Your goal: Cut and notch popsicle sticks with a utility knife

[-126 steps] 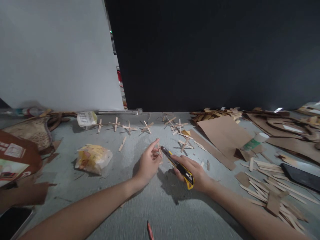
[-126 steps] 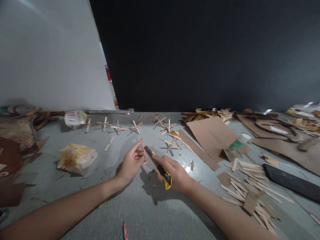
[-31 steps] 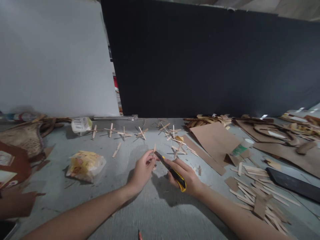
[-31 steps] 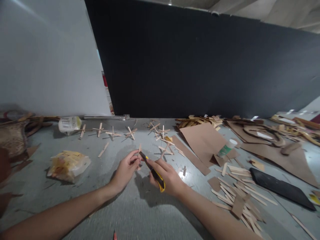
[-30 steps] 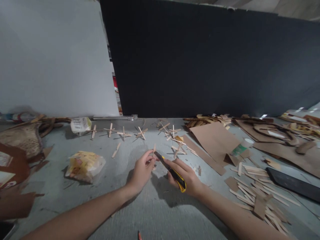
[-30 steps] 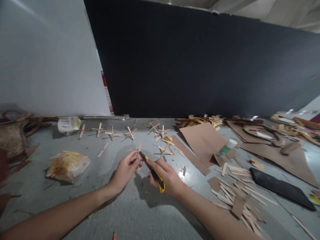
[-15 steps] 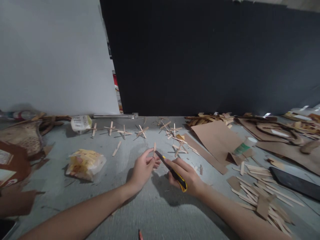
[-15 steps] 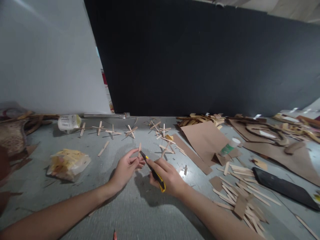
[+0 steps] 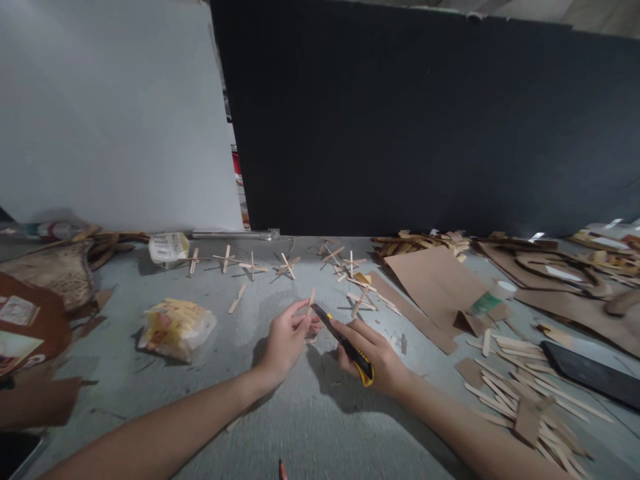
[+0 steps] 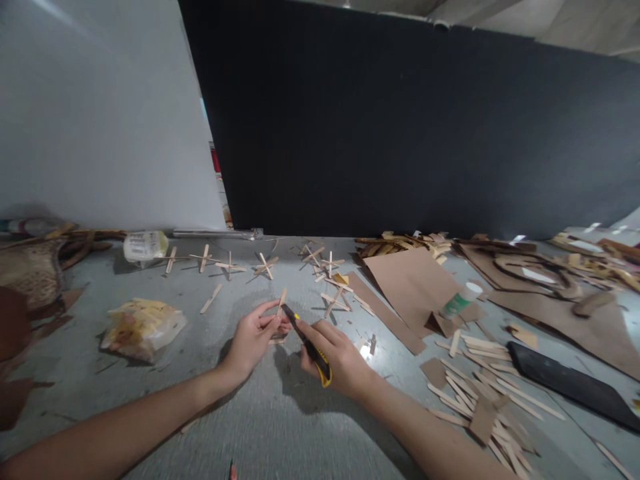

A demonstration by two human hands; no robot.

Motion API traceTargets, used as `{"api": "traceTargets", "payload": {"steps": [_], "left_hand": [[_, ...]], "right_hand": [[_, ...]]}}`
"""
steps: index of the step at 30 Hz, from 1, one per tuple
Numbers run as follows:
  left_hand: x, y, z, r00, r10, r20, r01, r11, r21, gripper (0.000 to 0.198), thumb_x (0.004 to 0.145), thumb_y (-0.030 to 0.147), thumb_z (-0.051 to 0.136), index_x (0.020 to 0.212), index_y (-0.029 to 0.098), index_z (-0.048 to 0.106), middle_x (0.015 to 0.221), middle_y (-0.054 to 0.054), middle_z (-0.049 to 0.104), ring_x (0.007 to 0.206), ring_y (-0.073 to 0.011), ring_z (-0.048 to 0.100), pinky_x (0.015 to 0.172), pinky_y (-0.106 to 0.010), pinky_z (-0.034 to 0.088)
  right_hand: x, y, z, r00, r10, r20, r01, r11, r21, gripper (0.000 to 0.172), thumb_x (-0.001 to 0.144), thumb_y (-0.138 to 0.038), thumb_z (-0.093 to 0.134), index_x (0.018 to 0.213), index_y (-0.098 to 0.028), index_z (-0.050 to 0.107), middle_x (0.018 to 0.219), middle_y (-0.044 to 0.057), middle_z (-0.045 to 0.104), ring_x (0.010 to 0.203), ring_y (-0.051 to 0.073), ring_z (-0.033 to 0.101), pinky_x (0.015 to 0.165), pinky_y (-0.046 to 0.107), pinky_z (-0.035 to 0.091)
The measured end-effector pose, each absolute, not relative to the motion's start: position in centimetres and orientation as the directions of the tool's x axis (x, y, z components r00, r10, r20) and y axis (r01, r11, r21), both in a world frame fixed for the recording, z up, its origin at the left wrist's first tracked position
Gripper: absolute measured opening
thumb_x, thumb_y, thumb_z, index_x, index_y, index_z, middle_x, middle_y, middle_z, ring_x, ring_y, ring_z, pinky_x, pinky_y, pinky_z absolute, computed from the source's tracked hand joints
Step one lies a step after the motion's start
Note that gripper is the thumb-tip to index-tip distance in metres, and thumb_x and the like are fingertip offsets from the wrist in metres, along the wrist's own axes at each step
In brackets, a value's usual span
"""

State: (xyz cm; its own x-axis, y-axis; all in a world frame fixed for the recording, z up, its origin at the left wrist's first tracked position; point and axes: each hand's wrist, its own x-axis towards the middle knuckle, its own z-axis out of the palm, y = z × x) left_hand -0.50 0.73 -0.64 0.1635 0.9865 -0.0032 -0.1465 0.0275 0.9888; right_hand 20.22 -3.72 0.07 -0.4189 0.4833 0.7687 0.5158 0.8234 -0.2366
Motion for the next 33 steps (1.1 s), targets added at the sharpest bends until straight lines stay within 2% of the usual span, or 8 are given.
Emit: {"api": "traceTargets", "payload": {"steps": [9,17,23,26,33], "left_hand": [[-0.5,0.7,-0.1,0.168,0.985,0.036,-0.095,-0.020,0.995,0.077,0.081,0.057,0.083,0.139,0.011,0.062,0.091,-0.012,0.083,0.079,-0.0241,0.080,0.070,-0.031,0.063],[-0.3,0.4,0.1,0.172,0.983,0.068,-0.073,-0.056,0.996,0.070,0.086,0.050,0.078,0.142,0.013,0.060,0.090,-0.010,0.083,0.080,-0.0231,0.081,0.068,-0.030,0.063],[-0.3,0.6,-0.1,0.168,0.983,0.070,-0.046,-0.063,0.997,0.070,0.086,0.054,0.078,0.141,0.013,0.060,0.089,-0.011,0.083,0.079,-0.0249,0.080,0.066,-0.030,0.062],[-0.4,0.6,0.0,0.170,0.984,0.057,-0.047,-0.049,0.998,0.076,0.085,0.059,0.078,0.142,0.012,0.059,0.091,-0.012,0.082,0.080,-0.0249,0.080,0.067,-0.030,0.063],[-0.5,0.2,0.8,0.209,0.977,0.037,-0.086,-0.019,0.996,0.094,0.087,0.060,0.077,0.162,0.019,0.040,0.088,-0.006,0.081,0.086,-0.0244,0.080,0.067,-0.029,0.064]], "right_hand": [[20.0,-3.9,0.2,-0.445,0.470,0.763,0.526,0.826,-0.203,0.064,0.094,-0.005,0.057,0.155,-0.017,0.045,0.089,0.007,0.066,0.071,0.019,0.066,0.063,0.029,0.060],[20.1,-3.8,0.0,-0.457,0.460,0.761,0.539,0.824,-0.175,0.074,0.091,-0.005,0.062,0.160,-0.020,0.041,0.096,0.009,0.070,0.075,0.021,0.070,0.068,0.030,0.063],[20.1,-4.0,-0.2,-0.407,0.516,0.754,0.530,0.806,-0.265,0.062,0.095,-0.007,0.059,0.155,-0.020,0.048,0.093,0.008,0.068,0.074,0.019,0.069,0.068,0.029,0.062],[20.1,-3.9,-0.3,-0.388,0.542,0.745,0.517,0.797,-0.311,0.057,0.098,-0.010,0.058,0.153,-0.021,0.050,0.093,0.006,0.066,0.074,0.017,0.068,0.069,0.027,0.061],[20.1,-3.5,-0.5,-0.380,0.547,0.746,0.463,0.810,-0.359,0.054,0.099,-0.010,0.058,0.151,-0.022,0.054,0.090,0.004,0.066,0.072,0.016,0.067,0.066,0.026,0.059]]}}
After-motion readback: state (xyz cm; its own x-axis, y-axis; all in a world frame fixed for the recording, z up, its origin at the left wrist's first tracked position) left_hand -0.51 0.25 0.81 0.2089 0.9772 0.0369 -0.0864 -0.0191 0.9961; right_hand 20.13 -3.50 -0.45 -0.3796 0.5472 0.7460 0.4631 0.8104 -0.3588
